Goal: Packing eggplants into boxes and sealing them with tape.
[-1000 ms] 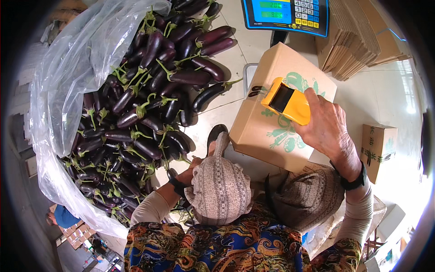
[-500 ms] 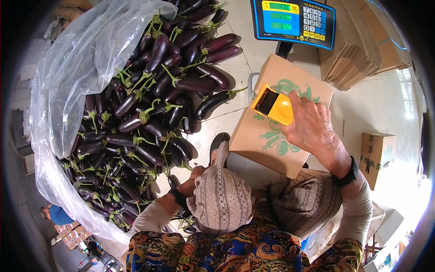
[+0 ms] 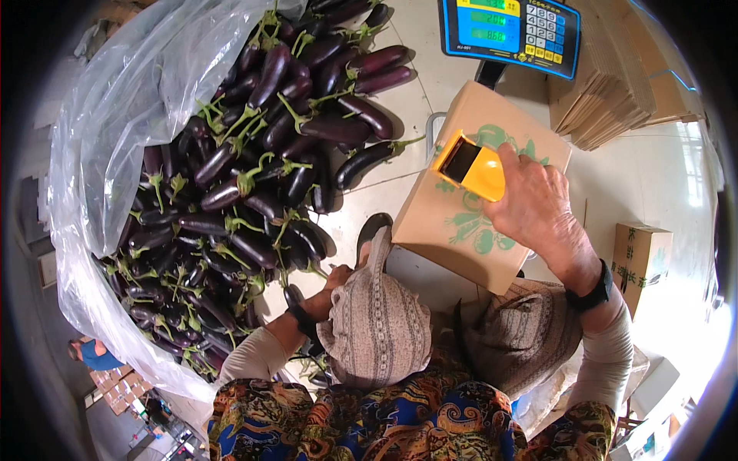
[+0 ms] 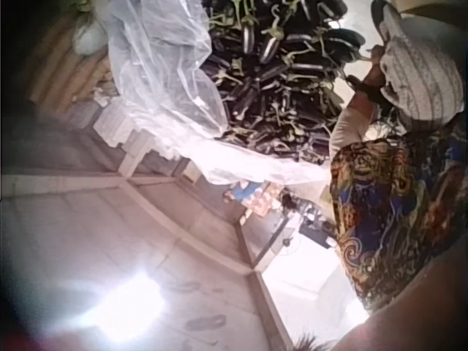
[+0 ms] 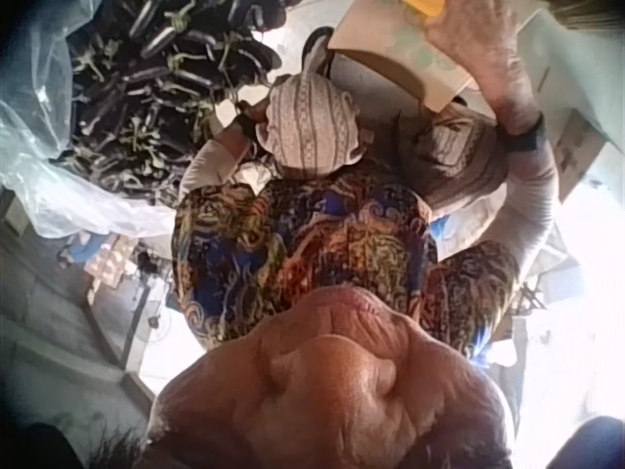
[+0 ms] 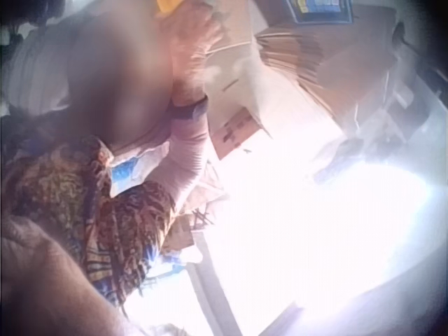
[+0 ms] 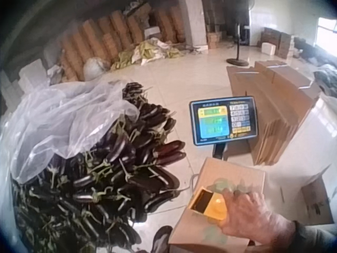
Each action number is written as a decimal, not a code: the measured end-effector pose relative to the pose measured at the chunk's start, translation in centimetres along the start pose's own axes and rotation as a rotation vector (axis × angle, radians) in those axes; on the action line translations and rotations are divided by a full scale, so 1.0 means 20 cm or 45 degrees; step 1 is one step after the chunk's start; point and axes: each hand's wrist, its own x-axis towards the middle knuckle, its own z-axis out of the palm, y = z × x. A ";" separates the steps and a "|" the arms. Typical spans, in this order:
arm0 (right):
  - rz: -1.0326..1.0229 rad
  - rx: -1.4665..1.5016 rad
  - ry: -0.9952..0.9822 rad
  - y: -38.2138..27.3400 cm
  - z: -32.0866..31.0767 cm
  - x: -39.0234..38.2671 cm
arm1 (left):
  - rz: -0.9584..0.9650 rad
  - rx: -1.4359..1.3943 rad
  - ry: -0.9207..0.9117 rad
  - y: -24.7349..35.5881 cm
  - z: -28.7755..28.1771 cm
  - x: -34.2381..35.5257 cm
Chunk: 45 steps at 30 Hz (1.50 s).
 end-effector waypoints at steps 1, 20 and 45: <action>-0.012 0.000 -0.015 0.00 -0.02 -0.01 | 0.010 -0.006 0.010 0.00 0.00 0.00; -0.036 -0.015 0.071 0.01 0.02 0.01 | 0.109 0.010 0.047 0.14 -0.04 -0.03; -0.090 -0.071 0.145 -0.01 0.05 0.02 | -0.002 -0.332 0.148 0.12 0.13 -0.07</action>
